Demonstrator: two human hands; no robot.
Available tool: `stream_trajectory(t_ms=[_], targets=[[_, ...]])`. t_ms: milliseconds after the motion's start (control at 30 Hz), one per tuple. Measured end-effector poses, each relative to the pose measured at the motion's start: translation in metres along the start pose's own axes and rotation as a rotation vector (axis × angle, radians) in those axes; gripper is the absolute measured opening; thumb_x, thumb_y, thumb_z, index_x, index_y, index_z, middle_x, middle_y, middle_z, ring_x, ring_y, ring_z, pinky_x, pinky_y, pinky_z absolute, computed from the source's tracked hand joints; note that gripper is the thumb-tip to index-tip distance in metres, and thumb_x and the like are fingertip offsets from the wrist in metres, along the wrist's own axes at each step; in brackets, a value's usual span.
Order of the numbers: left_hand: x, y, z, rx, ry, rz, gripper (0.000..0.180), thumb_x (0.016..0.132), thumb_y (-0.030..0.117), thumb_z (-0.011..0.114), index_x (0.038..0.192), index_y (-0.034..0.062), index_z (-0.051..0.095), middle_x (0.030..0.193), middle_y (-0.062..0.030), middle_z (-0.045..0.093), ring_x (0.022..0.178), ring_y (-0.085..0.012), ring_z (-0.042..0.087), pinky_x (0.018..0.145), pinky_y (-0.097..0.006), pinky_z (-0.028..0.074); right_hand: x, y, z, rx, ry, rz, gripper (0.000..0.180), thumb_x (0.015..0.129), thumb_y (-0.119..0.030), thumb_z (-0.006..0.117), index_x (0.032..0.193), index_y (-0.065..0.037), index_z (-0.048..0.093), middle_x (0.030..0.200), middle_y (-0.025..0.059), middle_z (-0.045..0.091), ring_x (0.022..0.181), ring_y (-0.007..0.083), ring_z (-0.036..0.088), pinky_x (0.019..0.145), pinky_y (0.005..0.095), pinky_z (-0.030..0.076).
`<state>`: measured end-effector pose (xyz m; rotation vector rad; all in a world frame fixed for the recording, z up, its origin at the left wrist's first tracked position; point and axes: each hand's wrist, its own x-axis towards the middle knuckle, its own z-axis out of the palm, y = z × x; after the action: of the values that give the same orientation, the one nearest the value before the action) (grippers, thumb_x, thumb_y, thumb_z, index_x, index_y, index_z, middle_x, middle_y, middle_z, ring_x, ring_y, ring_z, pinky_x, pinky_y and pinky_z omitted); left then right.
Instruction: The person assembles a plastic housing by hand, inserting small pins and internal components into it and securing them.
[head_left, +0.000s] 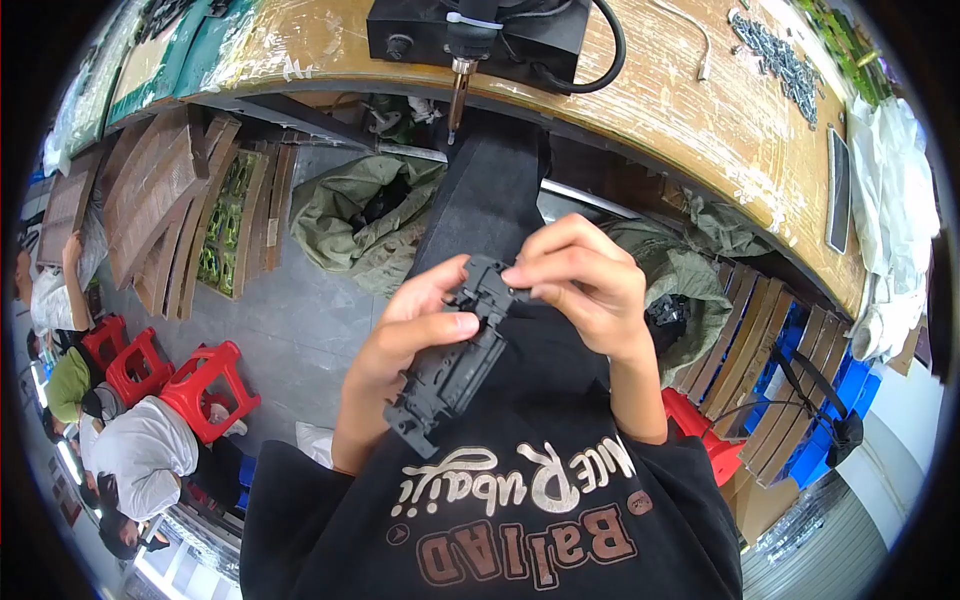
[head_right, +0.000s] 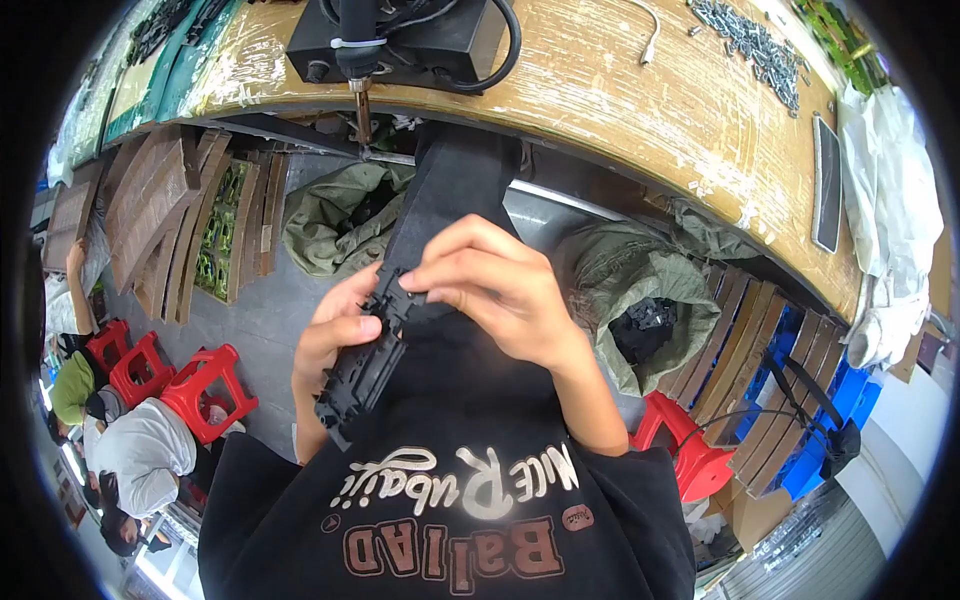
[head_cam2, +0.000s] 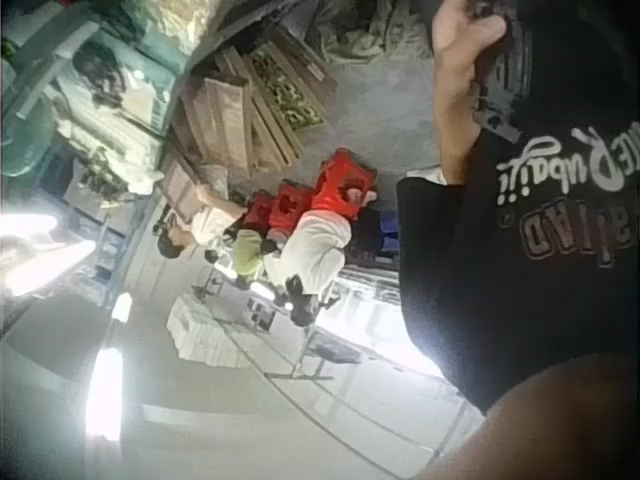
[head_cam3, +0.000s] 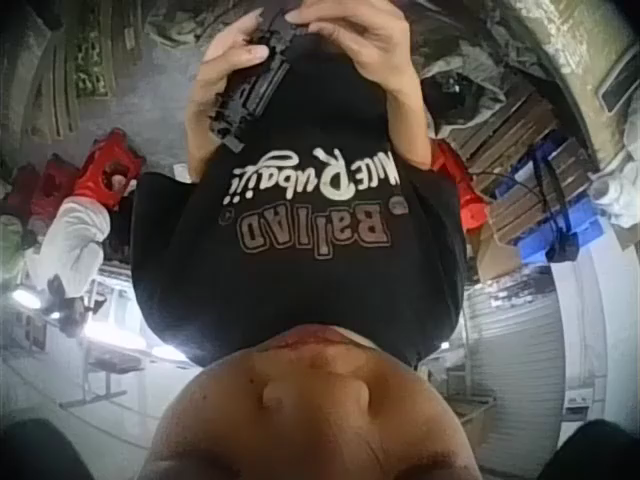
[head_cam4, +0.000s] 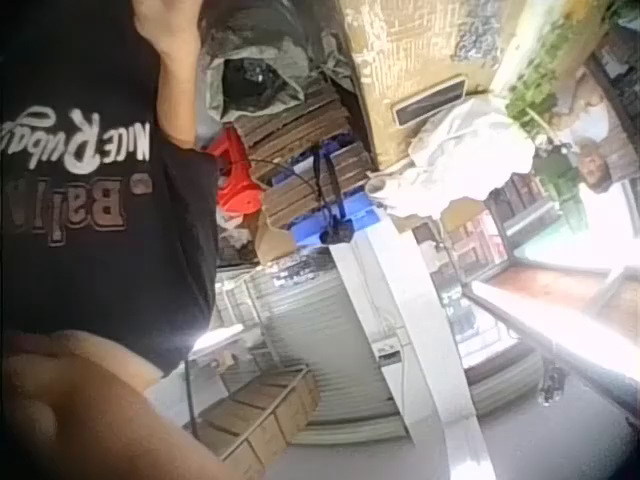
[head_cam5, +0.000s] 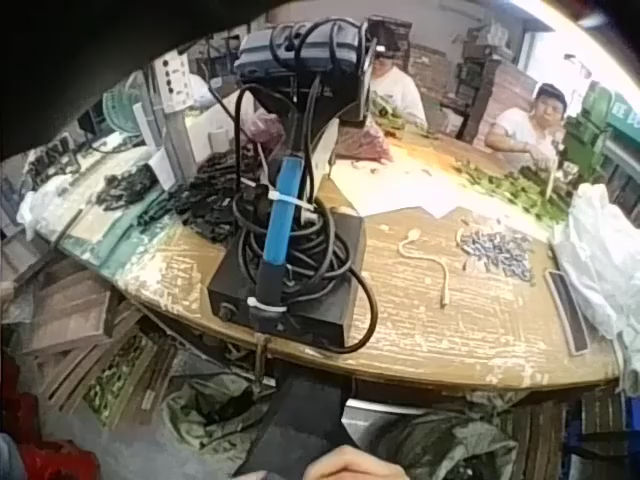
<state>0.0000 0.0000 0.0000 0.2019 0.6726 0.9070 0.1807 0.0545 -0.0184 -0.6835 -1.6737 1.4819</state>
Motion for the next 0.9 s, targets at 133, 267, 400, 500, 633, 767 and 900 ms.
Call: stream_trajectory(t_ms=[133,267,400,500,633,767,900], targets=[[0.013,0.007,-0.017,0.082,0.075,0.042,0.04,0.072,0.006,0.054,0.109,-0.0051,0.045,0.09,-0.0087,0.058,0.076,-0.01,0.058,0.068,-0.019,0.046,0.009,0.016,0.011,-0.009,0.13,0.014,0.017,0.072,0.001,0.062,0.089,-0.002,0.064,0.084,0.0069,0.055,0.076,0.016,0.054,0.069,0.0247,0.043],[0.025,0.006,-0.019,0.146,0.259,0.232,0.025,0.076,0.001,0.051,0.1,-0.004,0.05,0.082,-0.0068,0.06,0.066,-0.0072,0.057,0.06,-0.018,0.046,0.012,0.025,0.022,0.104,0.278,0.277,0.023,0.08,-0.003,0.057,0.102,0.001,0.055,0.084,0.0069,0.055,0.073,0.0093,0.052,0.065,0.0203,0.043],[0.036,0.005,-0.024,0.395,0.43,0.505,0.012,0.079,-0.001,0.051,0.091,-0.003,0.052,0.076,-0.0039,0.059,0.061,-0.0036,0.053,0.053,-0.017,0.042,0.004,0.016,0.028,0.313,0.121,0.495,0.034,0.082,-0.006,0.056,0.114,-0.001,0.045,0.077,0.0049,0.057,0.066,0.0068,0.052,0.056,0.0196,0.043],[0.042,0.008,-0.019,0.453,0.453,0.554,0.009,0.078,-0.002,0.052,0.087,-0.0025,0.051,0.073,-0.0026,0.058,0.06,-0.0017,0.05,0.05,-0.017,0.038,0.001,0.012,0.035,0.405,0.066,0.578,0.038,0.083,-0.007,0.055,0.116,0.0,0.039,0.068,0.0053,0.055,0.056,0.008,0.051,0.052,0.02,0.041],[0.047,0.012,-0.017,0.498,0.465,0.581,0.006,0.077,-0.003,0.052,0.083,-0.003,0.05,0.069,-0.0015,0.056,0.058,-0.0005,0.047,0.048,-0.016,0.036,0.004,0.013,0.038,0.428,0.11,0.593,0.039,0.083,-0.008,0.055,0.117,0.0,0.037,0.068,0.0062,0.055,0.056,0.0081,0.05,0.051,0.0198,0.041],[0.049,0.013,-0.018,0.497,0.474,0.623,0.007,0.077,-0.003,0.052,0.084,-0.0033,0.05,0.069,-0.0015,0.056,0.058,-0.0003,0.047,0.048,-0.016,0.036,0.006,0.013,0.04,0.374,0.125,0.569,0.039,0.083,-0.008,0.055,0.116,0.001,0.037,0.066,0.0058,0.054,0.055,0.0082,0.05,0.05,0.0195,0.04],[0.048,0.014,-0.015,0.51,0.459,0.629,0.007,0.077,-0.003,0.052,0.084,-0.0034,0.051,0.07,-0.0013,0.056,0.059,-0.0002,0.047,0.049,-0.016,0.037,0.006,0.01,0.038,0.375,0.135,0.544,0.041,0.081,-0.003,0.055,0.117,0.004,0.037,0.066,0.0068,0.052,0.057,0.0104,0.051,0.047,0.0217,0.044]])
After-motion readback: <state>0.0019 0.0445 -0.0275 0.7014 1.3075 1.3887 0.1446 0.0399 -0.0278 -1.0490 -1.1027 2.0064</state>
